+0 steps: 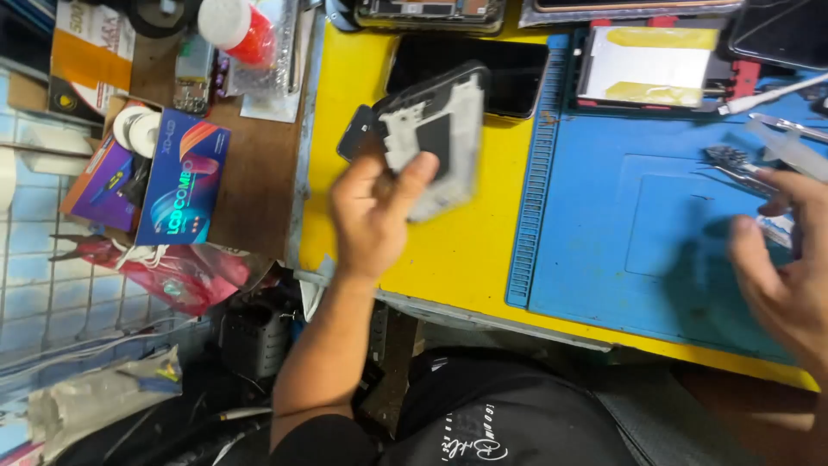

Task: The person disassembles a green smartphone by removing the back cover and using a metal tool to pry open the bottom edge. They then use a razor blade to carefully cut adhesive around the charging port area before reattaching the back cover.

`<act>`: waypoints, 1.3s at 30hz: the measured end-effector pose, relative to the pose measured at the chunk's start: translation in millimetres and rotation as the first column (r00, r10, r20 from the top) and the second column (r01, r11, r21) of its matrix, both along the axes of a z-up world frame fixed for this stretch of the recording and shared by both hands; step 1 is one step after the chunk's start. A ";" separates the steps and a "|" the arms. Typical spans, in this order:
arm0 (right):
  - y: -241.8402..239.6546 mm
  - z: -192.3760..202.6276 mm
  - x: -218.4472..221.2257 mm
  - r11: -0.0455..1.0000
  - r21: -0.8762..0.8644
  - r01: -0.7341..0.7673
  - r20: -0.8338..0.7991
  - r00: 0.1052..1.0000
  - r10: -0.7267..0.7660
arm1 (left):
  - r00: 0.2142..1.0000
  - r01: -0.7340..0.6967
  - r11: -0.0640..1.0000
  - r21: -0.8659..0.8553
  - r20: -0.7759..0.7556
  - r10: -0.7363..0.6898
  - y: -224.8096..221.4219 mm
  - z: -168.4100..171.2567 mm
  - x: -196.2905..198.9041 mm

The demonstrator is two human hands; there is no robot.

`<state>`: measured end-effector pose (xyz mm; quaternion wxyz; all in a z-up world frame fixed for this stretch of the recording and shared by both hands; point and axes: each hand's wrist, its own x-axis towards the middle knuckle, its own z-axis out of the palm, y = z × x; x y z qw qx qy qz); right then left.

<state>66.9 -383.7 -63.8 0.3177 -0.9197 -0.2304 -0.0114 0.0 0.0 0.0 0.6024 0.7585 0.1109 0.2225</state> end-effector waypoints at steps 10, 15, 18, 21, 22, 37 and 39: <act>51.8 2.6 -3.5 0.969 -0.188 -0.160 0.123 0.975 0.184 | 0.995 -0.095 0.986 0.136 0.041 0.090 92.3 5.8 -12.9; 163.4 33.4 -4.6 0.803 -0.168 -0.572 0.165 0.787 0.595 | 0.975 -0.067 0.889 -0.453 0.160 0.155 105.4 -25.1 -38.9; 240.0 49.2 -9.1 0.731 -0.114 -0.672 0.246 0.694 0.676 | 0.942 -0.182 0.819 -0.544 0.143 0.304 94.5 -33.7 -47.8; 285.0 25.0 0.4 0.666 -0.226 -0.711 0.264 0.613 0.744 | 0.938 -0.193 0.789 -0.583 0.128 0.323 99.7 -41.8 -64.4; 290.9 17.7 0.6 0.657 -0.232 -0.717 0.262 0.605 0.752 | 0.934 -0.199 0.784 -0.588 0.129 0.334 100.6 -43.2 -69.3; 280.8 22.6 -98.4 0.417 -0.038 -0.908 -0.123 0.418 0.900 | 0.915 -0.250 0.733 -0.633 0.093 0.392 132.2 -50.1 -75.5; 289.0 25.4 -94.7 0.472 -0.071 -0.879 -0.117 0.477 0.871 | 0.912 -0.249 0.765 -0.593 0.121 0.391 141.2 -42.5 -81.1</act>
